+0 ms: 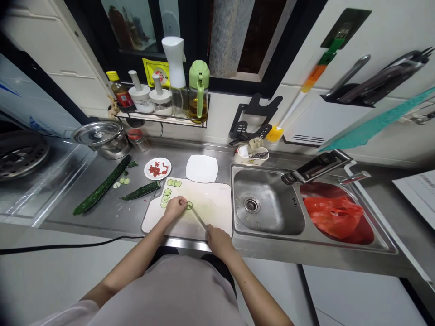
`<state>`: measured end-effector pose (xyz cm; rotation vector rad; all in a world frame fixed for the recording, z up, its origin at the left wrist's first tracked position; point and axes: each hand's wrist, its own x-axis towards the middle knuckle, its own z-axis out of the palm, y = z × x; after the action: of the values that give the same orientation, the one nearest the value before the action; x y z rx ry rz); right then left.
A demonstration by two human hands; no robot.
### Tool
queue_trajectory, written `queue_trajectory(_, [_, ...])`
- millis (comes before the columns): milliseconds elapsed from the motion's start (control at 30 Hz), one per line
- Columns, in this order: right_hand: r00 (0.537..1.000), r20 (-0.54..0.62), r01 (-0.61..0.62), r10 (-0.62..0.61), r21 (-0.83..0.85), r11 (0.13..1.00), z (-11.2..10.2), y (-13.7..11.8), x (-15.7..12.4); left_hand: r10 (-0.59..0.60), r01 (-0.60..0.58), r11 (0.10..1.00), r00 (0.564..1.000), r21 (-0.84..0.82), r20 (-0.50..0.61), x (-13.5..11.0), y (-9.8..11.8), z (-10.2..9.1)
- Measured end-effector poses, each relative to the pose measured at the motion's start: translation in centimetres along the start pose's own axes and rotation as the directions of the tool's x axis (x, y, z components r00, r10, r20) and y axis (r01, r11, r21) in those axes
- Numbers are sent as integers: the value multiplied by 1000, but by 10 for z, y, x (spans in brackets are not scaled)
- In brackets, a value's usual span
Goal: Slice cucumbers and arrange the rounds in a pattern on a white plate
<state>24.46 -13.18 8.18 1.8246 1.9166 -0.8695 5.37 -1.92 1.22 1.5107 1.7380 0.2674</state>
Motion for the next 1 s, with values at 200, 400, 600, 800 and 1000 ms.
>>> queue_trajectory(200, [997,-46,57,-55,30,998,-5,11,-1,-51,40,994,993,-98,-109,-18,-21,-13])
queue_trajectory(400, [997,-51,52,-52,7,999,-6,10,5,-119,101,990,968,-94,-219,-32,-56,-33])
queue_trajectory(600, [997,-73,36,-34,23,999,-2,12,11,-168,172,985,949,-9,-268,-32,-75,-45])
queue_trajectory(800, [995,-104,15,-10,52,999,4,16,14,-188,234,959,946,157,-264,-35,-77,-49])
queue_trajectory(1000, [986,-169,1,12,74,997,13,18,15,-73,129,979,945,156,-320,-24,-64,-50])
